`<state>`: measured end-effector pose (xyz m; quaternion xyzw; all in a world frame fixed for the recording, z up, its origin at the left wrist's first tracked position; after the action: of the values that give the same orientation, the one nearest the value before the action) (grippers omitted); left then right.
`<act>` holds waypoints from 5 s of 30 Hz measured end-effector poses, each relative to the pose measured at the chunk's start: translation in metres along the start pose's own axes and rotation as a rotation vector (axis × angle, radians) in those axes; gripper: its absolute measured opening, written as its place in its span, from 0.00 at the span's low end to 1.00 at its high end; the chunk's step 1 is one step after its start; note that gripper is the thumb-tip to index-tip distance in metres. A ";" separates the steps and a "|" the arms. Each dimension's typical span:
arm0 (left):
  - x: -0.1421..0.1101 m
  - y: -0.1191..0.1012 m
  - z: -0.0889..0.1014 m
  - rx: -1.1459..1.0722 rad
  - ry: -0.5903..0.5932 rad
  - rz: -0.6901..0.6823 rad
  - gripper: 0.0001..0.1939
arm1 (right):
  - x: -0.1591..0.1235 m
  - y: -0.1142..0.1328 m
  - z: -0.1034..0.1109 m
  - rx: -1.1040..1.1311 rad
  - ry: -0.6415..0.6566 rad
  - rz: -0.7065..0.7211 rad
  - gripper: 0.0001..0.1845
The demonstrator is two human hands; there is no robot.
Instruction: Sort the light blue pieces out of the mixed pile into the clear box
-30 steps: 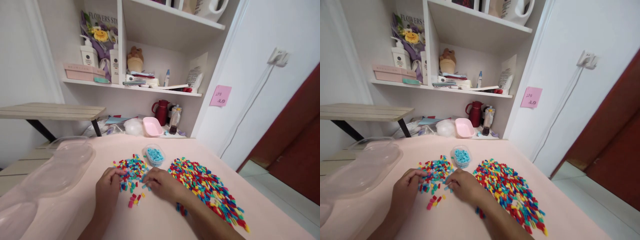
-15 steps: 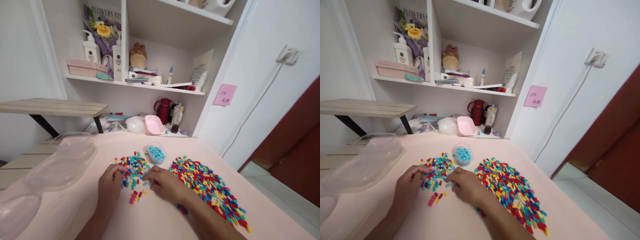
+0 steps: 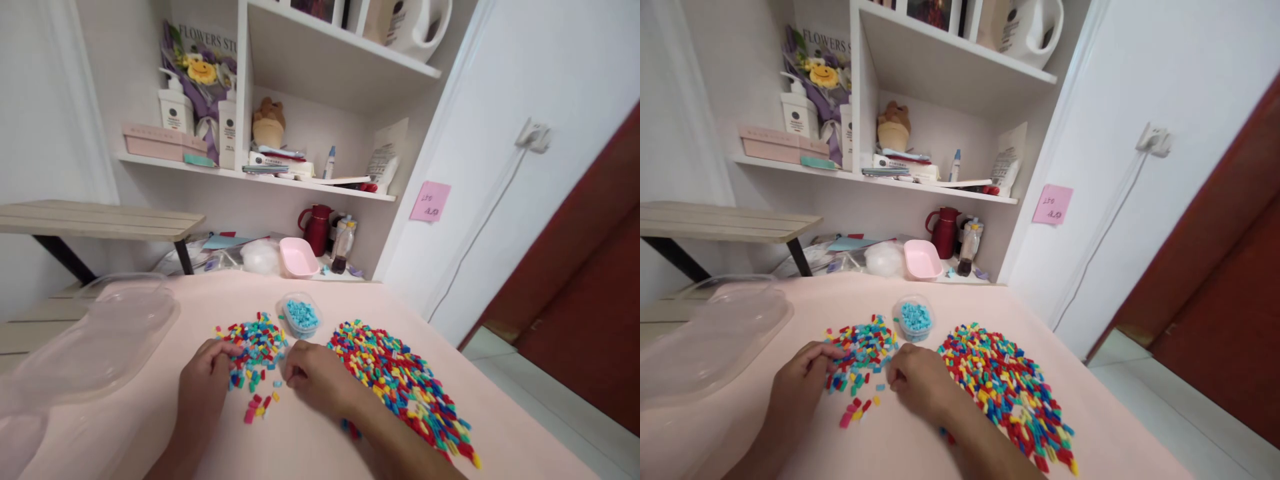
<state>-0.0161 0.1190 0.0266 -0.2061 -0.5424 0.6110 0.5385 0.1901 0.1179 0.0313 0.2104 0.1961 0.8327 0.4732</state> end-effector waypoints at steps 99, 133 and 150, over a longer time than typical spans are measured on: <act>-0.018 0.010 -0.048 0.543 0.327 -0.324 0.24 | -0.013 -0.006 -0.001 0.162 -0.113 0.010 0.16; -0.009 -0.011 -0.019 0.211 0.103 -0.239 0.17 | -0.012 -0.043 0.060 0.129 -0.508 -0.013 0.14; -0.009 -0.014 -0.017 0.187 0.080 -0.283 0.16 | -0.004 -0.017 0.000 -0.103 -0.152 -0.044 0.13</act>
<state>0.0068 0.1165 0.0305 -0.1006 -0.4850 0.5681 0.6572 0.2040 0.1226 0.0222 0.2441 0.1210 0.8126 0.5152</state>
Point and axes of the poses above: each hand's wrist, its own x-axis towards the middle knuckle, its own z-axis out of the back of the hand, y = z × x, the point moved 7 cm from there along x, towards the middle knuckle, and after that the axes turned 2 degrees about x, right-handed, at the moved point
